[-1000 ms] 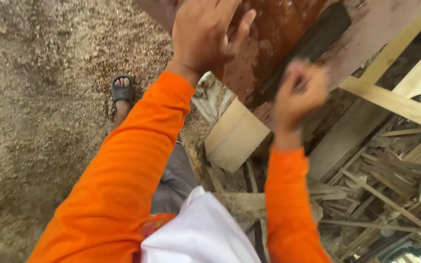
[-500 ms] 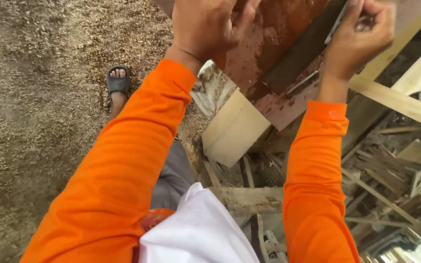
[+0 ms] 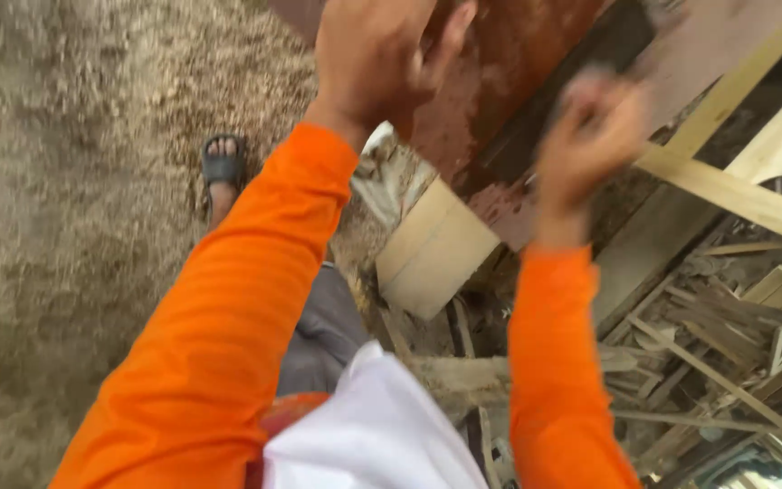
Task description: Apply wood stain to a table surface using a sanding block or applicator.
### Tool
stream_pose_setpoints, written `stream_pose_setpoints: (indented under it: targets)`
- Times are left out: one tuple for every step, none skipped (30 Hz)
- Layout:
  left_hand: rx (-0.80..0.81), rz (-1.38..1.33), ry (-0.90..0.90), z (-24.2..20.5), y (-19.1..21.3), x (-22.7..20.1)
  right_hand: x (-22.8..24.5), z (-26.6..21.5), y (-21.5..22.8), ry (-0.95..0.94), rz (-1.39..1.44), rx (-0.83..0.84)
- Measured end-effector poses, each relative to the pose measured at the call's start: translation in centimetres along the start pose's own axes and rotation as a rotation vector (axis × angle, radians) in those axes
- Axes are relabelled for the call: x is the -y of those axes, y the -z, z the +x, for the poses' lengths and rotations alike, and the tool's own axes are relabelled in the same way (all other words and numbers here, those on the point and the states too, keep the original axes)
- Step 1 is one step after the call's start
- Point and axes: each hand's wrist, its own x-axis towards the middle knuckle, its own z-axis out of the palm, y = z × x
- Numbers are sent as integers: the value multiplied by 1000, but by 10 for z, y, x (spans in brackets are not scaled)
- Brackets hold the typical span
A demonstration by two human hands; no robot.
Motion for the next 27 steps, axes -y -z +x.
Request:
stream_pose_setpoints:
  targets:
    - [-8, -5, -9, 5, 3, 0, 25, -20, 2, 52, 53, 46]
    - [-19, -7, -17, 9, 3, -3, 27, -14, 9, 61, 50, 36]
    - [-75, -25, -45, 9, 6, -4, 31, -12, 11, 77, 54, 90]
    - [-129, -44, -74, 8, 10, -5, 34, -12, 12, 94, 57, 145]
    - [-132, -47, -74, 11, 9, -3, 10, 12, 3, 97, 53, 144]
    - [-117, -30, -63, 14, 8, -1, -16, 36, -7, 113, 13, 59]
    - [-85, -13, -29, 10, 7, -5, -41, 53, -13, 120, -22, 1]
    - [-72, -17, -7, 2, 7, -9, -38, 41, -9, 111, -23, 25]
    - [-38, 23, 3, -1, 8, -9, -33, 31, -10, 99, -27, 0]
    - [-4, 63, 12, -2, 11, -8, -27, 24, -10, 86, -31, -26]
    - [-16, 59, -2, 3, 10, -7, -1, 6, -2, 94, -36, -42]
    - [-33, 40, -15, 8, 8, -5, 25, -11, 5, 64, 10, 19]
    - [-43, 29, -19, 8, 8, -6, 50, -32, 13, 33, 66, 92]
    - [-49, 34, -23, 7, 8, -6, 42, -21, 11, 38, 69, 86]
    - [-65, 20, -31, 5, 10, -5, 35, -12, 7, 60, 20, 80]
    - [-80, 7, -39, 3, 11, -3, 28, -2, 3, 82, -29, 72]
    - [-90, 7, -39, 8, 8, -4, -9, 19, -6, 91, -30, 70]
    - [-94, 4, -51, 13, 5, -5, -45, 42, -15, 50, -26, -4]
    - [-75, 7, -48, 10, 8, -6, -76, 53, -25, -10, -15, -60]
    - [-62, 14, -34, 2, 11, -7, -53, 35, -20, -19, -7, -43]
    - [-54, 8, -41, 2, 10, -6, -33, 24, -14, 52, -26, -47]
    - [-46, 2, -49, 4, 9, -5, -12, 15, -8, 122, -44, -49]
    - [-56, -3, -57, 4, 7, -6, 3, 3, -2, 131, -50, -58]
    - [-58, -16, -46, 5, 4, -7, 18, -8, 4, 114, 4, 6]
    - [-59, -11, -36, 4, 3, -5, 32, -22, 3, 102, 80, 71]
    - [-68, 1, -45, 7, 4, -1, 17, -1, -1, 111, 91, 61]
    - [-75, -1, -50, 6, 4, 1, 4, 15, 0, 130, 45, 50]
